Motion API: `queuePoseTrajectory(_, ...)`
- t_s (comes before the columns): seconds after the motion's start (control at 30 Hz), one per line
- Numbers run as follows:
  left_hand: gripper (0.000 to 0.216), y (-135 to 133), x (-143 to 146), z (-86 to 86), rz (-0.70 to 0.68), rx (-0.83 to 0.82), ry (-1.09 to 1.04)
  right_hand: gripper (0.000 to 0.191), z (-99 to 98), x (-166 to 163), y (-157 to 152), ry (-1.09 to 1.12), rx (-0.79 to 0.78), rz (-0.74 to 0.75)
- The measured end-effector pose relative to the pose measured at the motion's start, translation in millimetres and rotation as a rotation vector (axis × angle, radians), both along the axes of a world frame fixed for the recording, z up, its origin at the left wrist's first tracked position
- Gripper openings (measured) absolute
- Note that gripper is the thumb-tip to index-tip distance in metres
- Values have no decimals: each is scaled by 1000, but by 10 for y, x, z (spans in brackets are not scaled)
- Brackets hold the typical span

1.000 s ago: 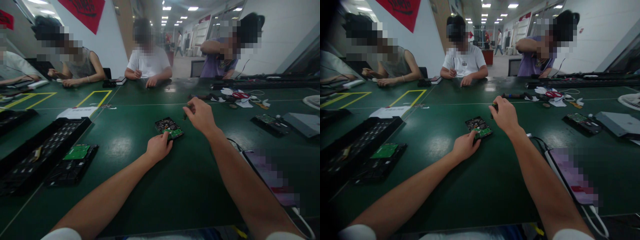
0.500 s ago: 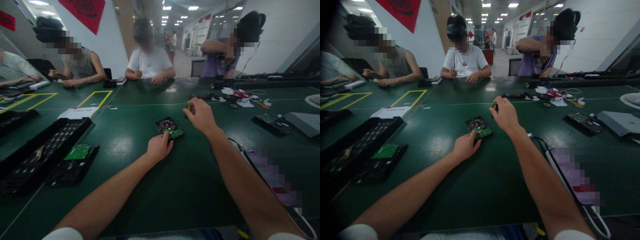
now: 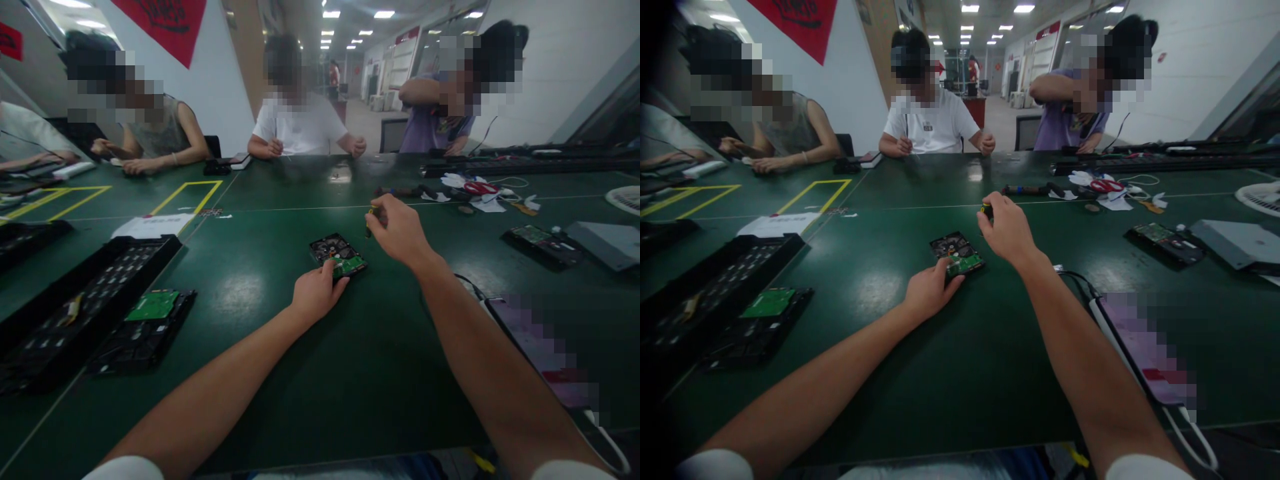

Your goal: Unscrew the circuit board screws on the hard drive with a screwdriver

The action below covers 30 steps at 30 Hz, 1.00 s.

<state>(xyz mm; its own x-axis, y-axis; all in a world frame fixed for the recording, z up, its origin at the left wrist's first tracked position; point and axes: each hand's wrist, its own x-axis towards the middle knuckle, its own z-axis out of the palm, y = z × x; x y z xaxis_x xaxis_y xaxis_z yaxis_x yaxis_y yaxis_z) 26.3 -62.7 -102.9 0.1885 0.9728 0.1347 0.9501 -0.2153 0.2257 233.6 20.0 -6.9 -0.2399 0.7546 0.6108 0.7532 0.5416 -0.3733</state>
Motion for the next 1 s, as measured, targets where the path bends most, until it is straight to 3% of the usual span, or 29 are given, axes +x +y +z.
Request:
queuePoseTrajectory(0.17,59,10,-14,-2,28,8,-25,26,14,-22,-19,-39,12,15)
queuePoseTrajectory(0.43,87,17,1,38,143,-21,-22,22,-28,11,21,66,7,14)
queuePoseTrajectory(1.0,77,56,-26,-9,154,-38,-62,10,24,28,4,49,39,2)
